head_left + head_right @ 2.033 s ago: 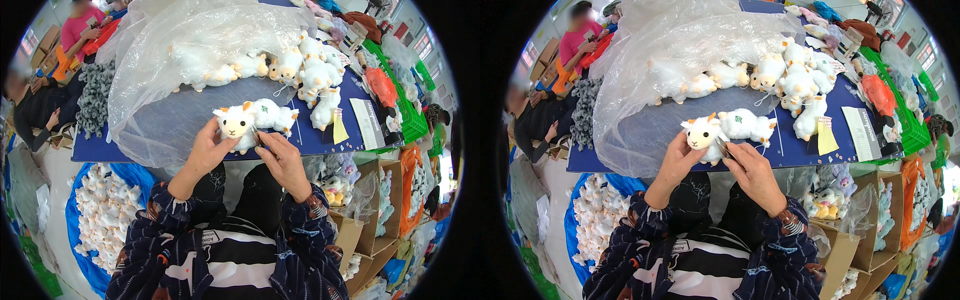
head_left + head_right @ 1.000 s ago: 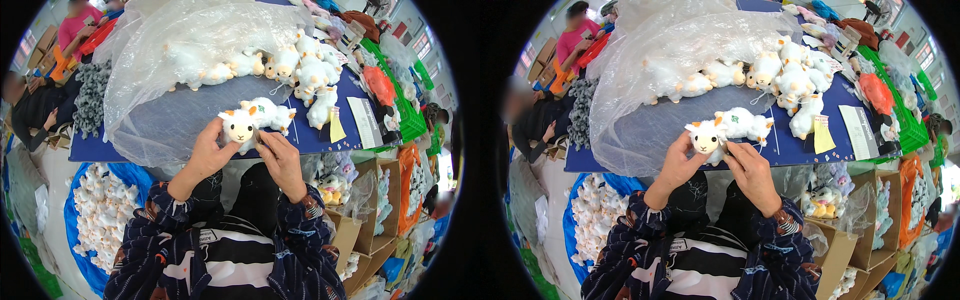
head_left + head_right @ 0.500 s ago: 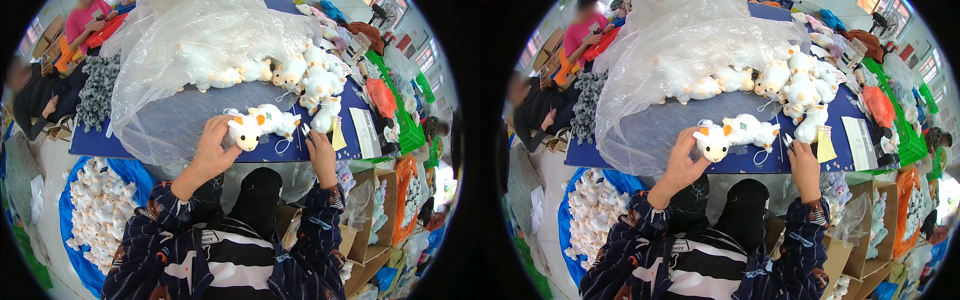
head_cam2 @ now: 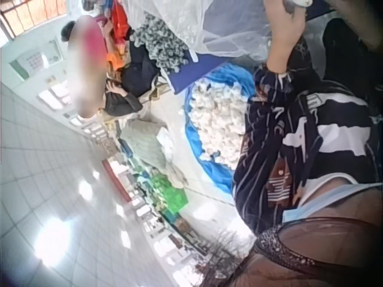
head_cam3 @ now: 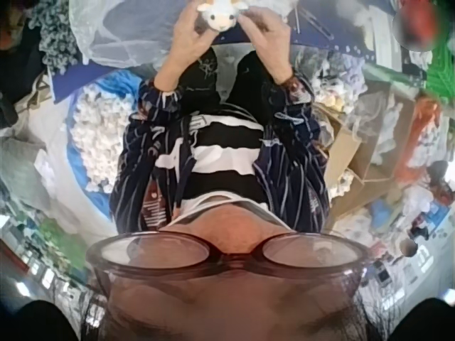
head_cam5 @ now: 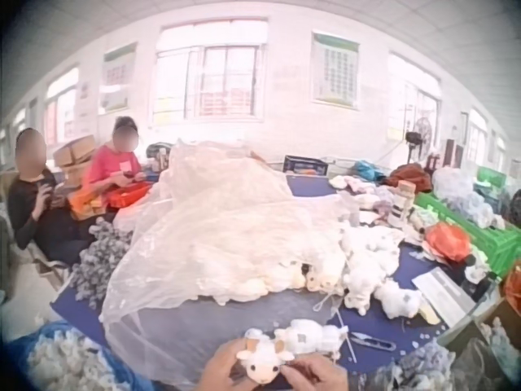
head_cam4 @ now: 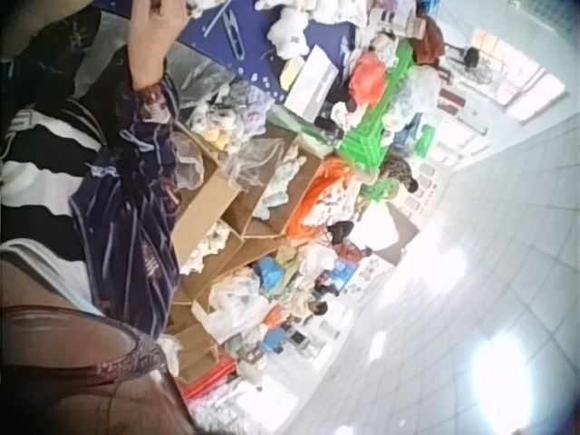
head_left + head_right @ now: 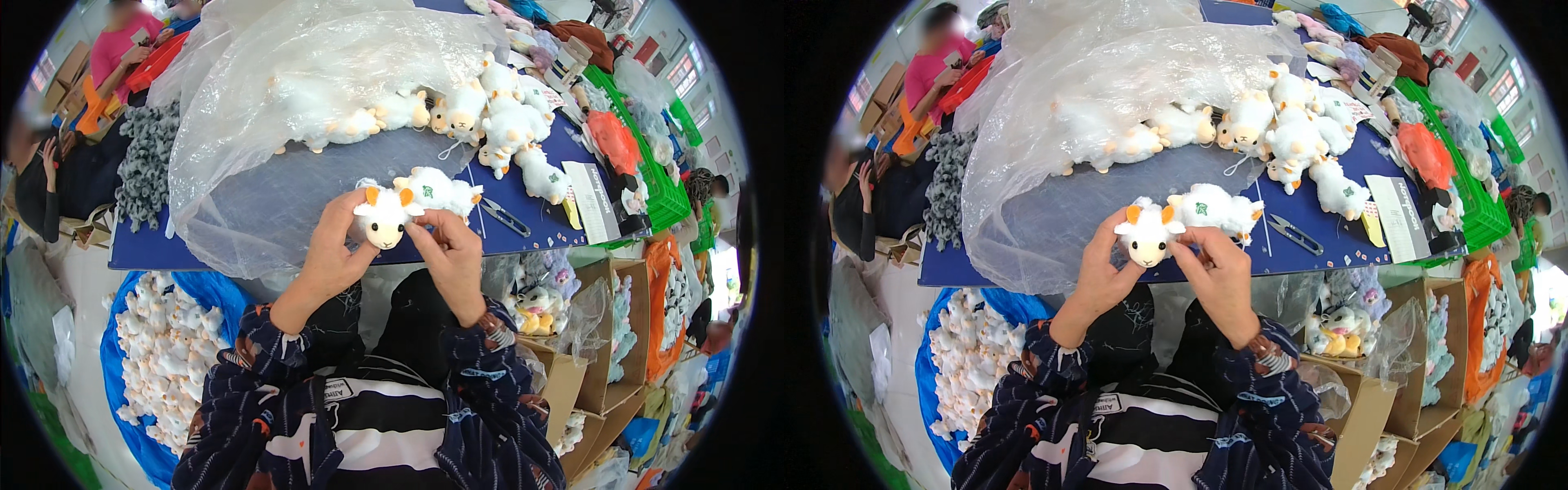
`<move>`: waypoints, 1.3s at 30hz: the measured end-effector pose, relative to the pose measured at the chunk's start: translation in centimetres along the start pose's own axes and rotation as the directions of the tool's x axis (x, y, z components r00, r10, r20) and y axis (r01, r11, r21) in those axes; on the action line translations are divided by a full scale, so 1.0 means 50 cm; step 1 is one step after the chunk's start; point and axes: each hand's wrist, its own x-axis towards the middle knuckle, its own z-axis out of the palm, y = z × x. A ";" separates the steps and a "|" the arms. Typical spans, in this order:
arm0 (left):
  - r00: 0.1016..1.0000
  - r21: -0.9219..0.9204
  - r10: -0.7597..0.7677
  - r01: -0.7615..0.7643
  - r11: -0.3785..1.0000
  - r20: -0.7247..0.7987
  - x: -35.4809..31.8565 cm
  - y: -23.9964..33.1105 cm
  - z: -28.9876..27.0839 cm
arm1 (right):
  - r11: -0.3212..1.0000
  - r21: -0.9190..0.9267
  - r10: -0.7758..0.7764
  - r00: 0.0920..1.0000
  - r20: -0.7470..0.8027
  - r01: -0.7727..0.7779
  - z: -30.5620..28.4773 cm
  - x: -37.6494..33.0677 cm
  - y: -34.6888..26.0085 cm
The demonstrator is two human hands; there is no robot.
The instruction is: The person sits on the floor and trims loose threads from small white stuffed toys using scissors. They handle each toy one at a time, cut excess threads, and place the finished items into a cardboard box.
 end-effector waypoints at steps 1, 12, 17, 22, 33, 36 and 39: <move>1.000 -0.003 0.011 -0.011 1.000 0.010 0.002 0.003 -0.001 | 1.000 0.019 0.007 1.000 0.009 -0.007 0.005 -0.002 0.009; 1.000 -0.092 0.005 -0.004 0.996 0.009 -0.001 -0.021 -0.006 | 0.963 0.169 0.185 0.972 0.147 -0.209 -0.043 0.022 0.017; 0.995 -0.123 0.032 -0.020 0.992 0.091 0.009 -0.010 0.004 | 0.993 0.064 -0.103 0.991 0.083 0.097 0.013 0.028 0.025; 0.975 -0.240 -0.085 0.134 0.961 0.204 -0.010 -0.046 -0.054 | 0.954 0.139 -0.253 0.962 -0.103 0.265 0.077 0.034 0.049; 0.875 -0.051 -0.467 0.476 0.878 0.129 0.016 0.015 -0.077 | 0.900 0.375 -0.170 0.971 -0.170 0.223 0.087 0.025 0.050; 0.931 -0.349 -0.363 0.349 0.870 0.025 -0.003 -0.009 -0.052 | 0.905 0.357 -0.184 0.969 -0.168 0.234 0.094 0.029 0.062; 0.925 -0.376 -0.378 0.341 0.861 -0.026 -0.001 0.002 -0.036 | 0.916 0.344 -0.170 0.976 -0.135 0.207 0.093 0.031 0.069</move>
